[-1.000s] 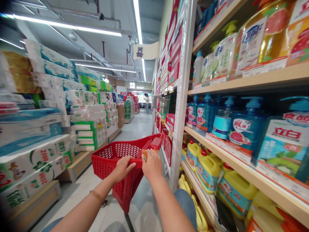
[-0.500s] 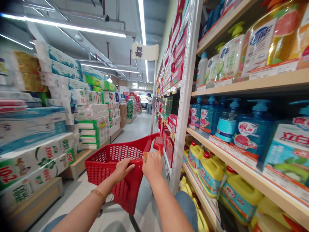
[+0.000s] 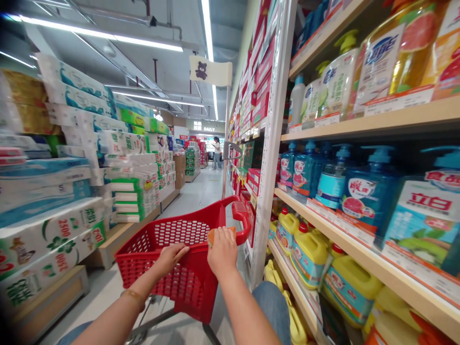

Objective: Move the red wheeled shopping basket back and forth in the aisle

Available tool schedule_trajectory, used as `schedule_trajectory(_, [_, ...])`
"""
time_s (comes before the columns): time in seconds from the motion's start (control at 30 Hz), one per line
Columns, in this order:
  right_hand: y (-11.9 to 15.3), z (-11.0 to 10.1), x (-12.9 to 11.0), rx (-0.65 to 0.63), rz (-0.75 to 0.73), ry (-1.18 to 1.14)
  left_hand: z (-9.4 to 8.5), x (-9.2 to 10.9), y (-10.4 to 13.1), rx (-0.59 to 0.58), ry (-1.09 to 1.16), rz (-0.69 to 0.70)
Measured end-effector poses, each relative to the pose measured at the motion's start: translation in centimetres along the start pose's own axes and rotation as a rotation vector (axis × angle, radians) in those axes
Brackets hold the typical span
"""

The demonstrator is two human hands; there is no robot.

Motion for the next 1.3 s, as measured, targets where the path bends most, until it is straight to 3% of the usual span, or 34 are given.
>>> schedule_trajectory(0.13, [0.3, 1.4, 0.2, 0.015, 0.094, 0.037, 0.8, -0.6, 0.3, 0.007, -0.061, -0.043])
schedule_trajectory(0.23, [0.9, 3.4, -1.0, -0.071, -0.008, -0.022, 1.5, 0.9, 0.2, 0.03, -0.096, -0.065])
schedule_trajectory(0.33, [1.2, 3.8, -1.2, -0.122, -0.104, -0.061, 1.7, 1.8, 0.2, 0.003, -0.068, -0.038])
schedule_trajectory(0.57, [0.1, 1.2, 2.6, 0.009, 0.066, 0.038, 0.2, -2.2, 1.5, 0.011, -0.222, -0.152])
schedule_trajectory(0.67, [0.6, 2.9, 1.5, -0.025, 0.071, 0.013, 0.0, -1.8, 1.9, 0.017, -0.272, -0.176])
schedule_trajectory(0.83, [2.3, 6.5, -1.5, -0.147, -0.155, -0.121, 0.2, -0.2, 1.6, -0.031, -0.264, -0.307])
schedule_trajectory(0.9, [2.3, 6.6, -1.0, -0.144, -0.174, -0.129, 0.0, -0.8, 1.7, -0.078, -0.248, -0.32])
schedule_trajectory(1.0, [1.6, 6.1, 0.9, -0.117, -0.079, -0.099, -0.7, -2.5, 2.5, -0.09, -0.243, -0.282])
schedule_trajectory(1.1, [0.9, 6.3, 1.8, -0.096, 0.011, -0.075, -1.1, -3.6, 3.3, -0.102, -0.233, -0.384])
schedule_trajectory(1.2, [1.2, 7.4, 0.7, -0.117, 0.034, -0.078, -0.8, -2.7, 3.5, -0.095, -0.238, -0.459])
schedule_trajectory(1.3, [1.7, 8.4, -1.0, -0.177, -0.056, -0.122, -0.2, -1.1, 3.2, -0.075, -0.258, -0.432])
Point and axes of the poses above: each hand's wrist, its own y-axis away from the middle knuckle, its own z-axis out of the palm, x = y × z, the point moved 3 cm from there along -y, towards the middle knuckle, and after that the axes turned 3 degrees about -z, right-handed, at the moved point
